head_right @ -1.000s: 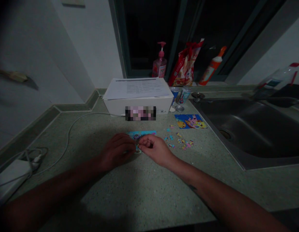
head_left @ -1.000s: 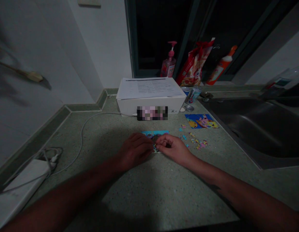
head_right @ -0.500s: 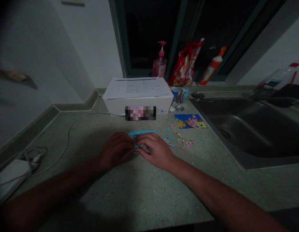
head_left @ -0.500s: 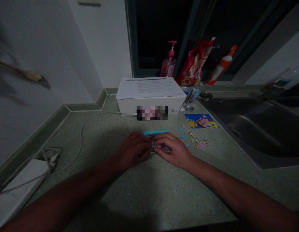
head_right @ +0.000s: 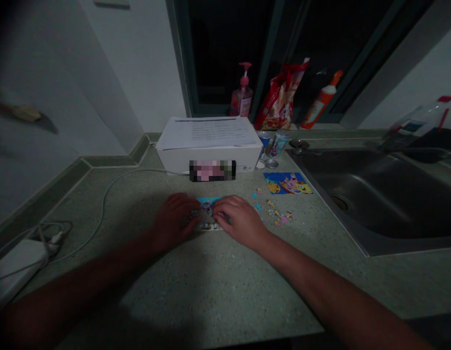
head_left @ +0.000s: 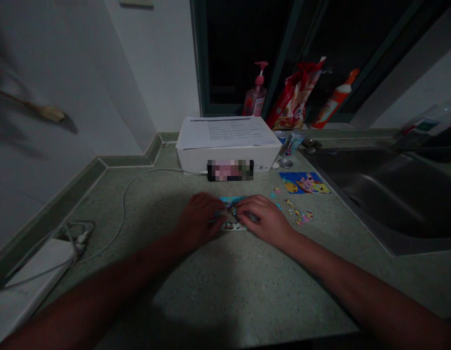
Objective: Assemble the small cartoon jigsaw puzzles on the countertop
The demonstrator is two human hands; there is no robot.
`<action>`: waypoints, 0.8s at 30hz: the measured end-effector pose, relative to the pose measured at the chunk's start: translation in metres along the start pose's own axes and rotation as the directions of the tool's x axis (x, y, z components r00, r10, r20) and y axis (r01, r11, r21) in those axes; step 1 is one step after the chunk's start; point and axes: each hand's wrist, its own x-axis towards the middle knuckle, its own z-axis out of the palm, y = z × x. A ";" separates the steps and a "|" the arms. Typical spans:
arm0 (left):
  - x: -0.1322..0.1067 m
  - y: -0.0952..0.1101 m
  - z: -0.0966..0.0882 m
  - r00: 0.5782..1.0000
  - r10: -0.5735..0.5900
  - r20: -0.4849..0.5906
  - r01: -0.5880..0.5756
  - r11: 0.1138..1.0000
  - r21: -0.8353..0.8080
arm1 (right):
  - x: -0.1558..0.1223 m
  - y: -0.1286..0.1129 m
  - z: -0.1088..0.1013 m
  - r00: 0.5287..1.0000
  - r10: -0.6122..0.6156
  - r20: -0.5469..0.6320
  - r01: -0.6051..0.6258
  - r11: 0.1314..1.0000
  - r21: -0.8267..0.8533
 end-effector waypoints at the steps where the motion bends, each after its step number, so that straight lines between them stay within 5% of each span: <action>1: 0.001 -0.002 0.000 0.998 -0.055 0.001 0.055 0.998 0.026 | 0.001 0.004 -0.001 1.000 0.018 -0.005 -0.018 1.000 -0.019; 6: 0.004 -0.009 0.003 0.980 -0.189 0.057 0.184 0.980 0.072 | 0.008 0.019 -0.001 0.996 0.080 0.037 -0.074 0.988 -0.139; 24: 0.002 -0.009 0.009 0.988 -0.102 0.119 0.091 0.991 0.095 | 0.012 0.023 0.009 0.991 0.066 0.116 -0.033 0.962 -0.270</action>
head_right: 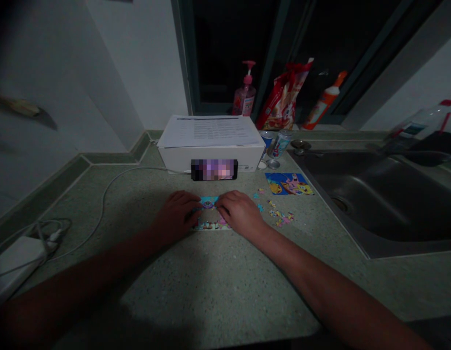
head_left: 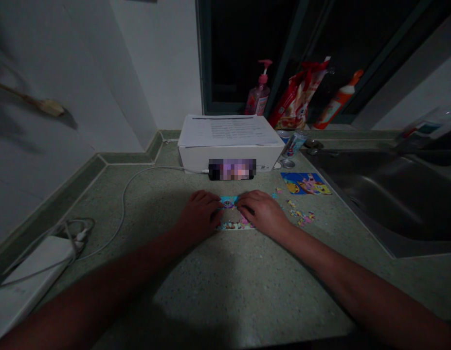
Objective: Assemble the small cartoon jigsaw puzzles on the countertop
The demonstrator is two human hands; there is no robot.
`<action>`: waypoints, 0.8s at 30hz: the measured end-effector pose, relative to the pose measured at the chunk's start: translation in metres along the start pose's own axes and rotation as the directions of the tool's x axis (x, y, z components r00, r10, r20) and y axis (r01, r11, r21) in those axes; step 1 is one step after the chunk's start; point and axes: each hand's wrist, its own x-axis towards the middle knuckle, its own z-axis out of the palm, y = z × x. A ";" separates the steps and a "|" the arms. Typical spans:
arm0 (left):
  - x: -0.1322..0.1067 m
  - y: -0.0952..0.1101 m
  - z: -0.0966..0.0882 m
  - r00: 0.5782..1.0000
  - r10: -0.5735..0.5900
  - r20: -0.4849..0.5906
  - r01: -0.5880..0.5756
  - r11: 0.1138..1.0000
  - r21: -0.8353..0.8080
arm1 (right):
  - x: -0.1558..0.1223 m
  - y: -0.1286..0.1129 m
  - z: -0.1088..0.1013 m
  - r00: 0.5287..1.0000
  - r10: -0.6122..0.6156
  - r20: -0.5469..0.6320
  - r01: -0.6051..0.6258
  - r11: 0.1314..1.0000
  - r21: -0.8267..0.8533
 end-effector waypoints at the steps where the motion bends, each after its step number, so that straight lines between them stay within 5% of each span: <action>1: 0.000 0.000 0.000 1.000 0.001 0.003 -0.001 1.000 0.003 | 0.000 0.000 0.000 1.000 0.000 0.000 0.000 1.000 0.002; 24: -0.001 -0.004 0.007 0.999 0.038 -0.038 -0.038 0.999 0.004 | -0.001 -0.002 0.001 0.999 -0.032 -0.014 0.031 0.997 -0.071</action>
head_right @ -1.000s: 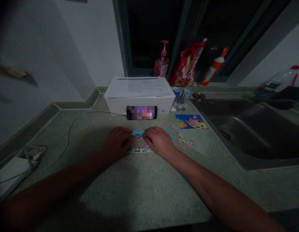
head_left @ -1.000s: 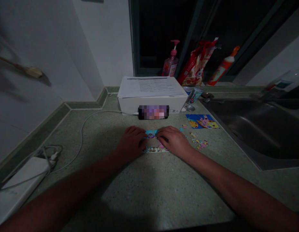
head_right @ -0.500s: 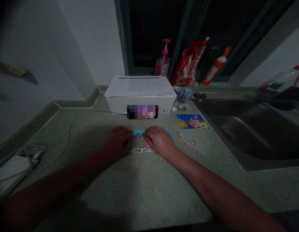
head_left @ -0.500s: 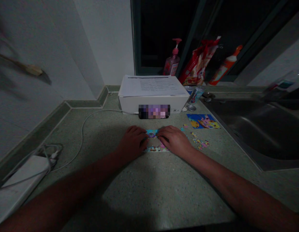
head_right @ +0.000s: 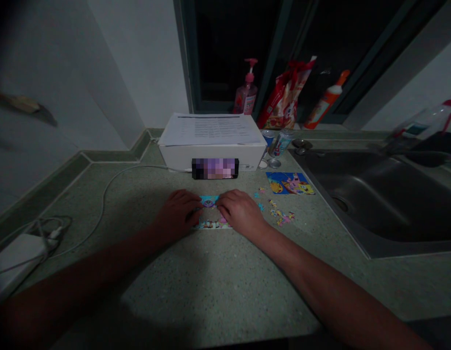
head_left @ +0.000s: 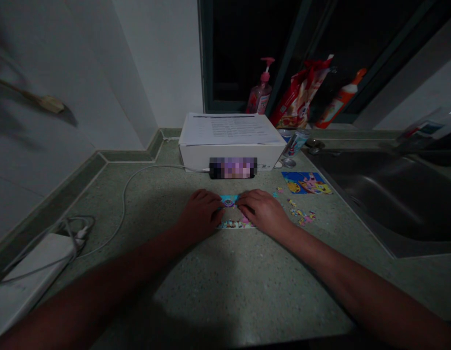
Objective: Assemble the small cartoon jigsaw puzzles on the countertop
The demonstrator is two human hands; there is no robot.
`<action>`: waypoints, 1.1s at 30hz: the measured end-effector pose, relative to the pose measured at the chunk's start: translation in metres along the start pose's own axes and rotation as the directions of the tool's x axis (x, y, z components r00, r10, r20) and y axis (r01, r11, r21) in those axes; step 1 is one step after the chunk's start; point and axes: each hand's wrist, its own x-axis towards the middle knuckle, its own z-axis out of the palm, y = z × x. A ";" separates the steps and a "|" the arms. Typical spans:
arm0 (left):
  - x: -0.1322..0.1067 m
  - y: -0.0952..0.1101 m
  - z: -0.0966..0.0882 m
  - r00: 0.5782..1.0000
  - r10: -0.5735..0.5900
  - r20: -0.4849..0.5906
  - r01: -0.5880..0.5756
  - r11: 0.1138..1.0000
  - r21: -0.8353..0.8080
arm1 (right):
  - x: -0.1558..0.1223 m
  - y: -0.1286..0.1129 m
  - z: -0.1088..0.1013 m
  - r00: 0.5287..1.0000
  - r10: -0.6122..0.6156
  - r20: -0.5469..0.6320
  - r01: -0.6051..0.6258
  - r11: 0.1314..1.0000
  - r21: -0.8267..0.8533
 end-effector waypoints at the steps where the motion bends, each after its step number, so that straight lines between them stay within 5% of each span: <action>1: 0.000 0.000 -0.001 1.000 -0.002 0.003 0.002 1.000 0.001 | 0.000 0.000 0.000 1.000 0.000 -0.002 0.000 1.000 -0.002; 17: 0.000 0.003 -0.003 1.000 -0.006 0.018 0.006 1.000 0.006 | 0.000 0.000 0.000 1.000 0.000 -0.011 0.000 1.000 0.012; 25: 0.000 0.001 -0.002 0.975 0.202 0.092 -0.193 0.976 -0.100 | 0.001 -0.001 0.000 1.000 -0.003 -0.020 0.003 1.000 0.015; 33: 0.001 0.002 -0.003 0.970 0.196 0.145 -0.184 0.978 -0.094 | 0.001 -0.001 -0.001 1.000 -0.012 -0.016 0.012 1.000 0.021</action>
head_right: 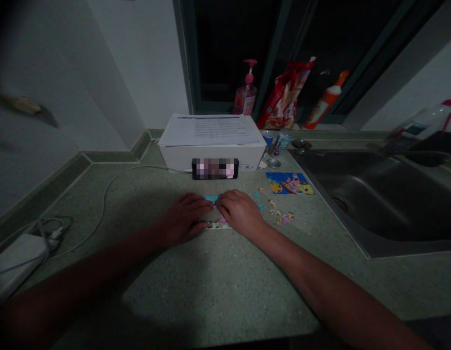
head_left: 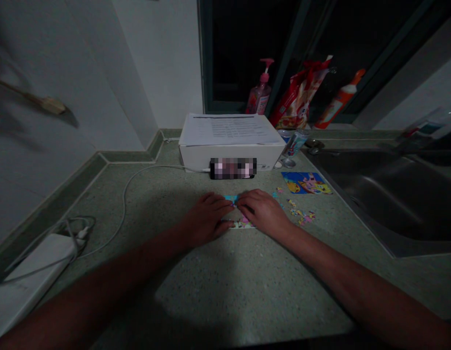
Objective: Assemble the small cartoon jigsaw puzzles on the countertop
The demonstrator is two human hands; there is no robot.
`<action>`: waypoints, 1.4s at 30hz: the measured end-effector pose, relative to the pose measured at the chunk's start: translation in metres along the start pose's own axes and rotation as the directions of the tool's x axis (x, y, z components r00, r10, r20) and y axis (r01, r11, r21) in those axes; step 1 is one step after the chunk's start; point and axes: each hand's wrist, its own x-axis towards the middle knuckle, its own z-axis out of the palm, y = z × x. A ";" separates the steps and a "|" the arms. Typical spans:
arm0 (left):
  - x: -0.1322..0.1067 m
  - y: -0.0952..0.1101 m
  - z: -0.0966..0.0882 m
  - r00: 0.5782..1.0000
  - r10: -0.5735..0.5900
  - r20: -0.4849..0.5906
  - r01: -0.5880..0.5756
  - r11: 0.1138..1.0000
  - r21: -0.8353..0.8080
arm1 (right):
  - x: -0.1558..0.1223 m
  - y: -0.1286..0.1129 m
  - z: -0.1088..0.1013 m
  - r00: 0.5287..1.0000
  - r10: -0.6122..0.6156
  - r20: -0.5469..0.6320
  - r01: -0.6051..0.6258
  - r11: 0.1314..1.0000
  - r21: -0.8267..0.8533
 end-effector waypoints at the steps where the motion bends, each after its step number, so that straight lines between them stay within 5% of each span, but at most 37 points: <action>1: 0.000 0.001 -0.001 1.000 -0.007 0.012 0.007 1.000 -0.001 | 0.000 0.000 0.000 1.000 -0.001 -0.001 0.001 1.000 0.000; 27: 0.000 0.004 -0.006 1.000 -0.016 -0.011 0.016 0.999 -0.047 | -0.005 0.005 -0.012 0.996 0.021 -0.088 -0.016 0.998 0.058; 32: 0.000 0.007 -0.016 0.975 -0.206 -0.086 0.196 0.975 -0.107 | -0.016 0.015 -0.026 0.988 0.062 -0.142 -0.049 0.995 0.090; 37: -0.001 -0.001 -0.014 0.884 -0.418 -0.207 0.395 0.907 -0.144 | -0.021 0.024 -0.036 0.979 0.101 -0.177 -0.080 0.990 0.120; 42: -0.003 -0.007 -0.010 0.840 -0.487 -0.239 0.459 0.873 -0.167 | -0.022 0.025 -0.031 0.989 0.072 -0.126 -0.055 0.989 0.138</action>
